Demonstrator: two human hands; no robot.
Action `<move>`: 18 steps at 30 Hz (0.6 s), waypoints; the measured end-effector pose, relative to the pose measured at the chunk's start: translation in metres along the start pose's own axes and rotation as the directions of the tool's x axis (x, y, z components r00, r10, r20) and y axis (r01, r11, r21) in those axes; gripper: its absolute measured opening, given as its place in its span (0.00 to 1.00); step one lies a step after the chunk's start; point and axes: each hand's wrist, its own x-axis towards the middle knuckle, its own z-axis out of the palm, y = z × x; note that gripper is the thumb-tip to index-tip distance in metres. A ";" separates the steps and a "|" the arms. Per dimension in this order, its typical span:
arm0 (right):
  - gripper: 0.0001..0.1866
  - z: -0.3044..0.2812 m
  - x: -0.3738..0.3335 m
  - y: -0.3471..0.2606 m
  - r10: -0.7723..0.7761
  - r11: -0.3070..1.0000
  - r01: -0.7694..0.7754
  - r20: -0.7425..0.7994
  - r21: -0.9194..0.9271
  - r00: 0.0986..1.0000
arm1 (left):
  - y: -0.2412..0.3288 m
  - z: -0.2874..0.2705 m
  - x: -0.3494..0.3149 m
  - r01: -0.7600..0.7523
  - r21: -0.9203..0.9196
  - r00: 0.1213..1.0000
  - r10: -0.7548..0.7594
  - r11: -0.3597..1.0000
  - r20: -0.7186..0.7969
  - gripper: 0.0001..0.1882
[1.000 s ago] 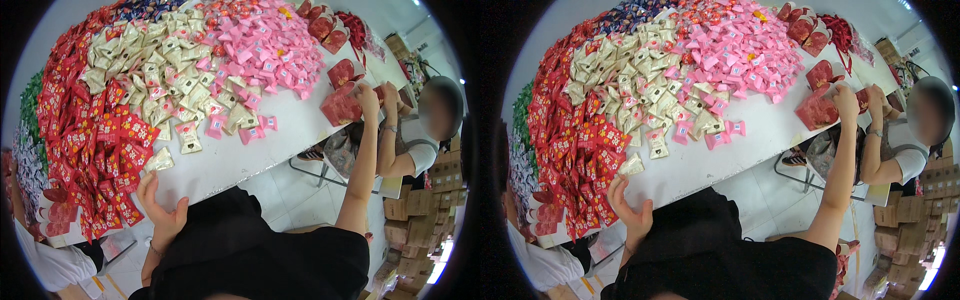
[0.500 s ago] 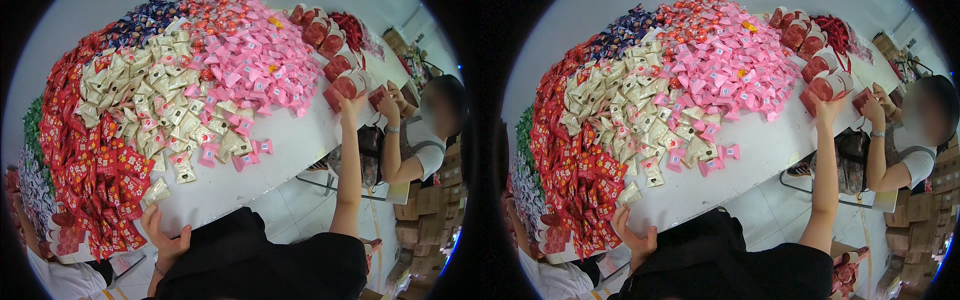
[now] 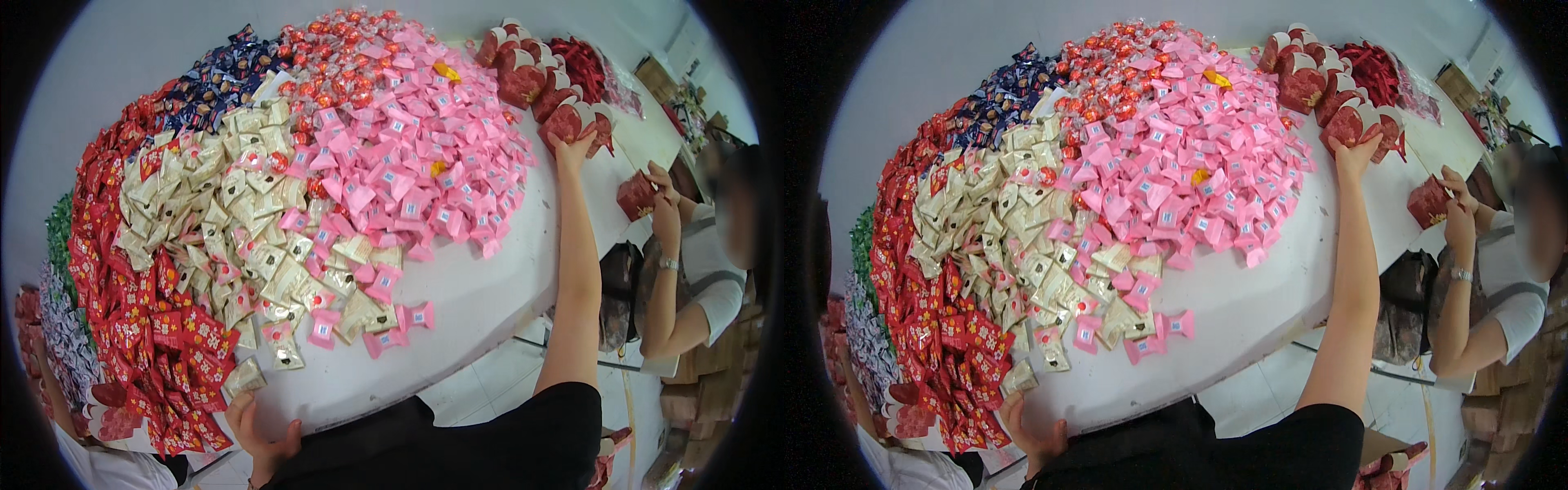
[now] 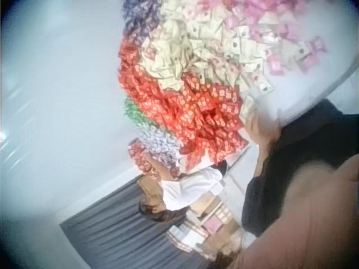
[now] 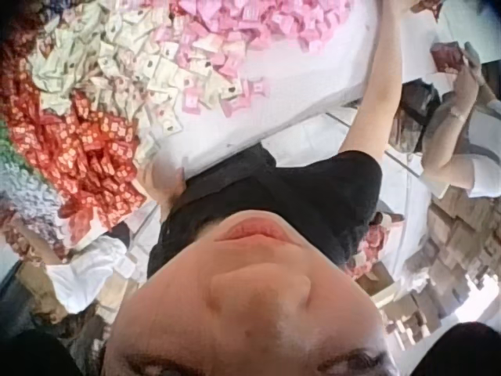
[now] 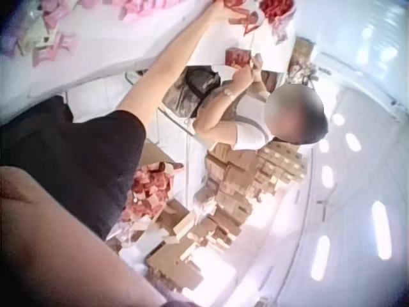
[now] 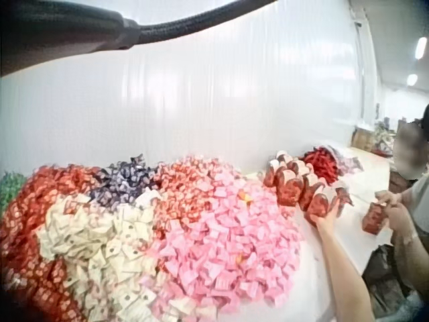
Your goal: The person assembles small gift boxes by placing assorted wrapped candies and red packets into open cardboard containers. They then close the boxes and tie them with red ribbons. The process is repeated continuously with multiple boxes.
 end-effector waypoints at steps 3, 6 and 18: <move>0.64 0.023 0.021 0.015 -0.075 0.997 0.075 -0.016 0.015 0.997 | 0.002 -0.002 0.004 -0.015 0.086 0.999 0.011 0.996 0.044 0.40; 0.65 0.040 0.042 0.023 -0.108 0.993 0.110 -0.050 0.044 0.993 | 0.004 0.001 0.006 -0.010 0.107 1.000 0.008 0.994 0.022 0.40; 0.29 0.034 0.026 0.048 -0.304 0.815 0.372 0.217 -0.445 0.927 | 0.012 -0.001 0.008 -0.027 0.092 0.997 0.033 0.995 -0.069 0.38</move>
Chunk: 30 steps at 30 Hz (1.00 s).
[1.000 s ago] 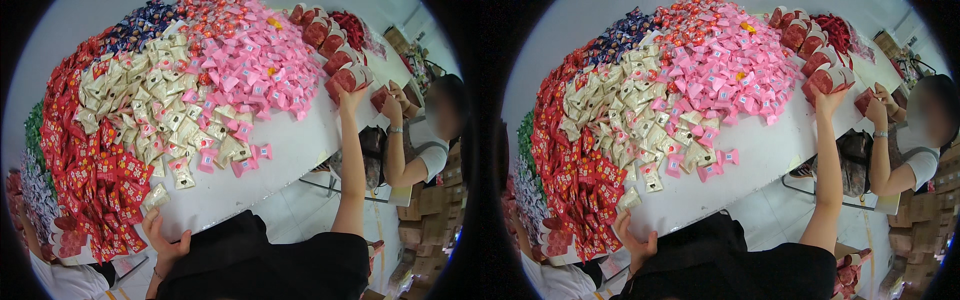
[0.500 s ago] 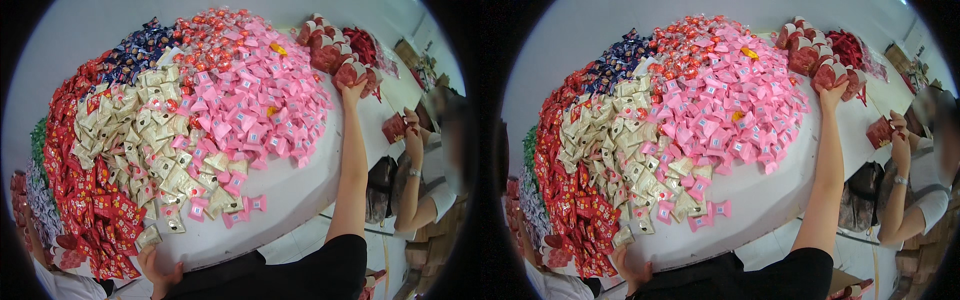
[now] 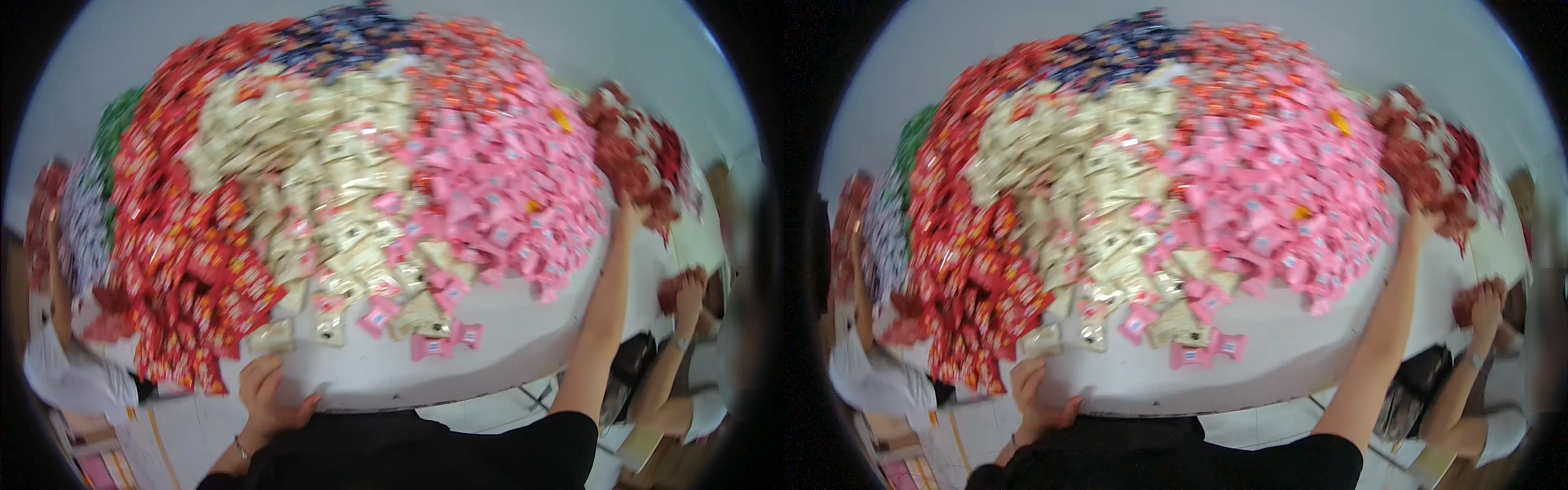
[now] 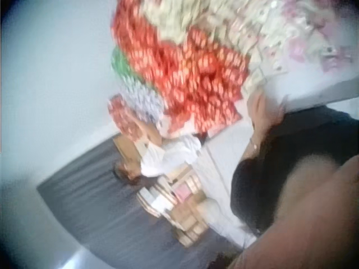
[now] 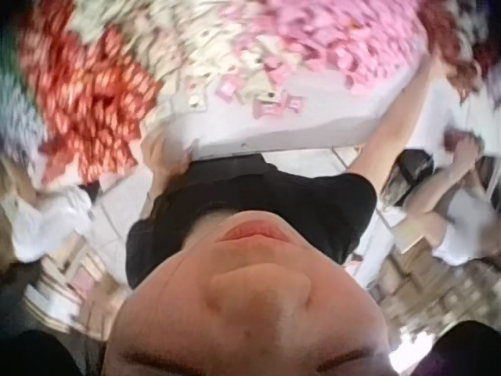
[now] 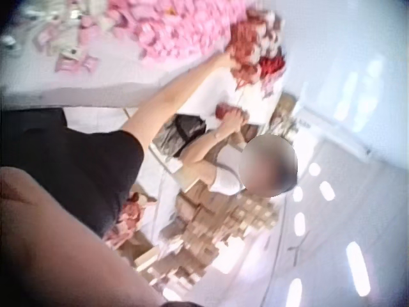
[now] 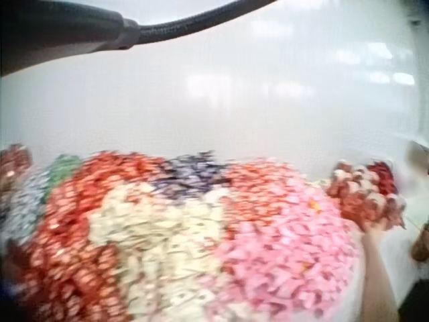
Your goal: The person assembles small gift boxes by placing assorted wrapped candies and red packets into open cardboard containers. They then close the boxes and tie them with red ribbons. The process is repeated continuously with multiple boxes.
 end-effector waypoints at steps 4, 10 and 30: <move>0.35 -0.013 -0.001 0.022 0.221 0.921 -0.249 0.125 0.301 0.967 | -0.005 0.000 0.008 -0.095 -0.047 0.990 0.089 0.994 -0.108 0.31; 0.25 -0.051 -0.007 -0.152 0.112 0.793 0.001 -0.148 0.609 0.983 | -0.013 -0.004 -0.003 -0.199 -0.172 0.967 0.164 0.965 -0.197 0.26; 0.13 0.056 0.051 -0.526 -0.734 0.652 0.678 0.506 0.339 0.453 | -0.021 -0.008 -0.016 -0.296 -0.174 0.949 0.267 0.939 -0.169 0.18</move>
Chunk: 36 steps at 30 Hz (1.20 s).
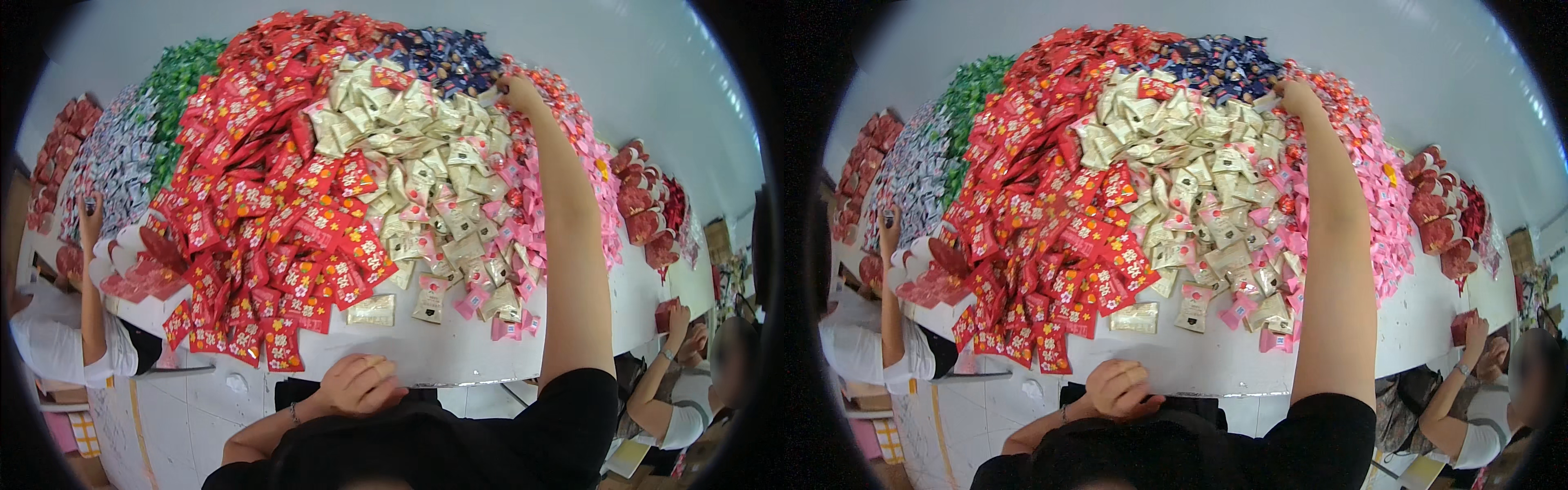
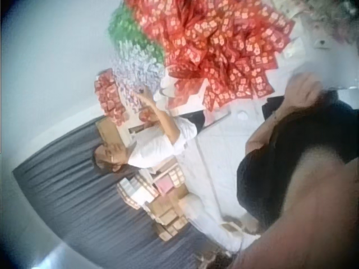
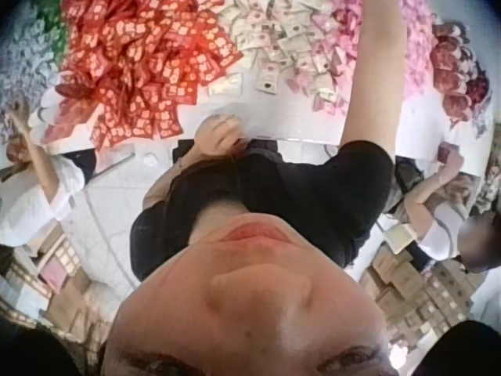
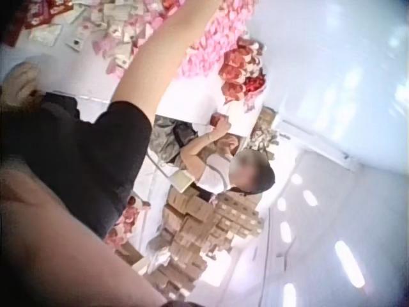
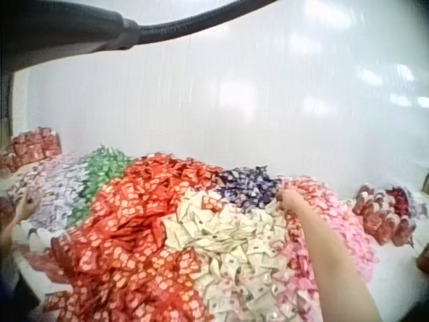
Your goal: The person assembles small gift boxes by placing assorted wrapped candies and red packets into open cardboard containers. They then close the boxes and tie them with red ribbons. The process is repeated continuously with multiple boxes.
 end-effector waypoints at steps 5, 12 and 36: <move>0.09 0.014 0.010 -0.060 0.170 0.983 -0.180 -0.178 -0.040 0.969 | -0.003 -0.006 -0.013 0.000 0.087 0.998 0.006 0.996 -0.066 0.16; 0.14 -0.107 -0.108 0.137 0.165 0.871 0.025 -0.342 0.490 0.925 | -0.009 -0.060 0.003 -0.108 0.071 0.976 0.120 0.992 -0.184 0.09; 0.12 -0.134 -0.351 -0.217 -0.193 0.718 0.044 0.138 0.695 0.971 | -0.145 -0.340 0.018 0.355 0.710 0.728 -0.657 0.608 0.199 0.09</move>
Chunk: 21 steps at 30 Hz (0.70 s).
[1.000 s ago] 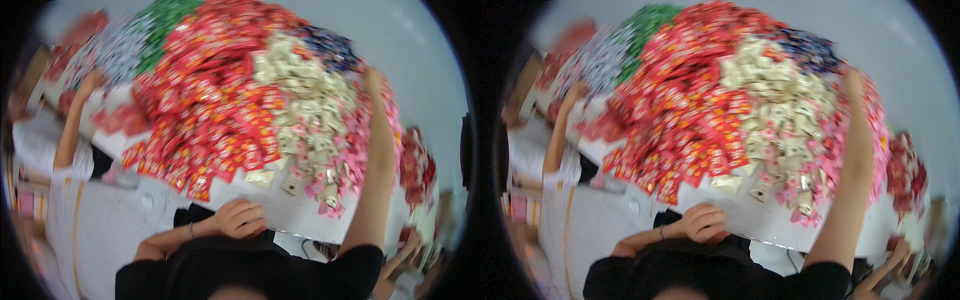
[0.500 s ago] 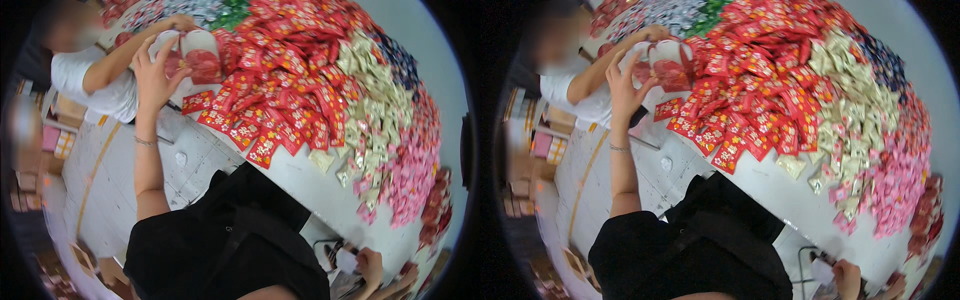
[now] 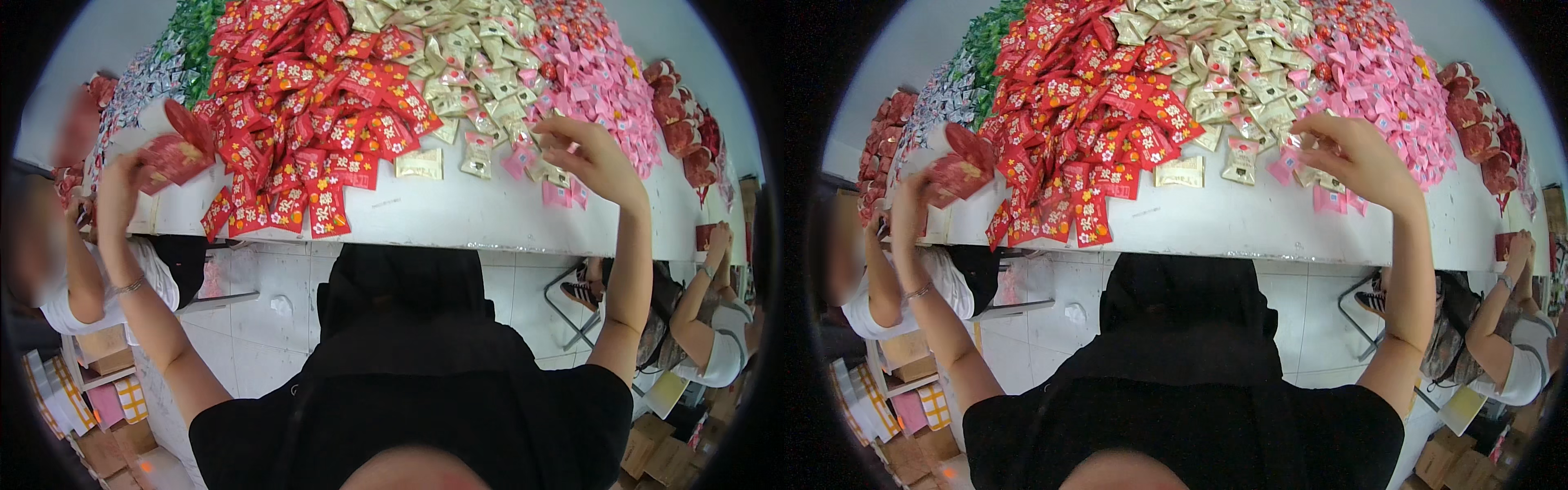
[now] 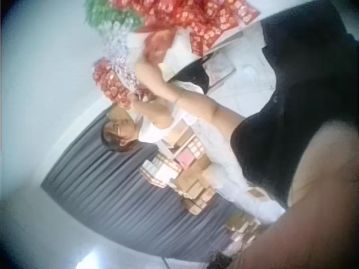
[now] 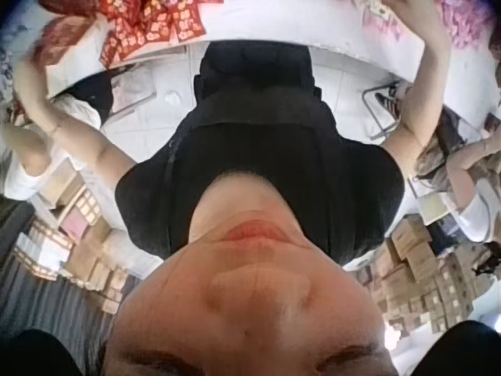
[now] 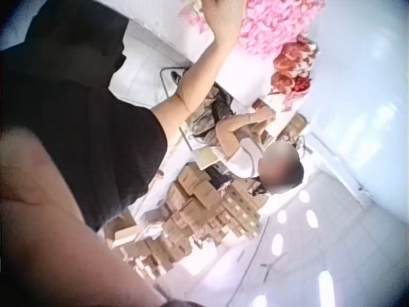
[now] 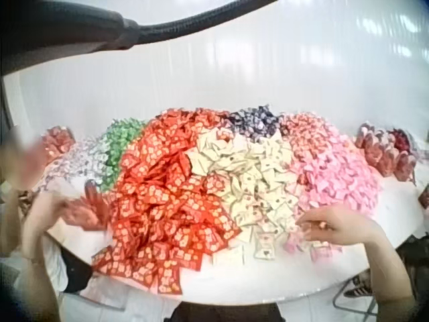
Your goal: The person assembles small gift boxes by placing assorted wrapped candies and red packets into open cardboard containers. They then close the boxes and tie them with red ribbons. The process is repeated continuously with multiple boxes.
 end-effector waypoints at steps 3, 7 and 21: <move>0.11 0.025 0.002 -0.004 -0.049 0.999 0.049 -0.006 -0.024 0.999 | 0.070 -0.048 -0.003 -0.188 0.012 0.974 0.188 0.982 -0.125 0.06; 0.10 0.060 -0.003 0.010 -0.203 0.967 0.178 -0.129 -0.179 0.971 | 0.178 -0.056 -0.009 -0.381 -0.008 0.923 0.380 0.925 0.056 0.08; 0.73 0.120 -0.063 -0.033 0.119 0.863 0.206 -0.582 0.461 0.805 | 0.297 0.068 -0.059 -0.522 -0.229 0.810 0.394 0.821 -0.434 0.27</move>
